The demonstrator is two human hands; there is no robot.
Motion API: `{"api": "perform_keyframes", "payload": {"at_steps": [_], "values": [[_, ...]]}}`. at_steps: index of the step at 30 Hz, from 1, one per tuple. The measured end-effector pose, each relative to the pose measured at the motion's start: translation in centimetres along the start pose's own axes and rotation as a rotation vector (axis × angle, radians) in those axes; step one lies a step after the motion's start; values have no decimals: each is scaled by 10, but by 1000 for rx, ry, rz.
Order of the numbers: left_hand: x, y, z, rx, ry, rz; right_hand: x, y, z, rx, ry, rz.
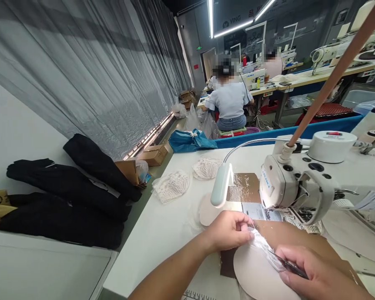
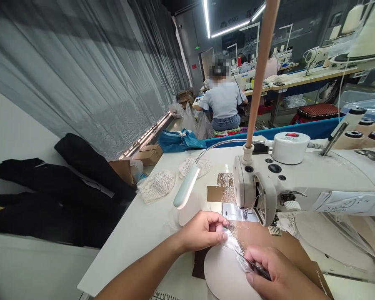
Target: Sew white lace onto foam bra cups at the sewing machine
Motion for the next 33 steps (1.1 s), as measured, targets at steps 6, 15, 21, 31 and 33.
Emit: {"api": "perform_keyframes", "payload": {"at_steps": [6,15,21,31,33], "values": [[-7,1,-17,67,17,-109,-16,0,-1,56,51,153],[-25,-1,-44,78,2,-606,-27,-28,-1,-168,151,391],[-23,-5,-62,106,-9,-680,-27,-14,-11,-215,34,552],[-49,1,-21,-52,239,-884,-46,-3,-15,-321,103,733],[-47,18,-10,12,335,-924,-48,-2,-14,-332,85,746]]}}
Point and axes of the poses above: each hand's wrist, its own z-axis away from the middle knuckle, its own y-axis out of the palm, x = y × z, the point moved 5 cm from there along -z, towards the middle knuckle, and after that the axes turned 10 degrees about x, right-handed, at the moved point
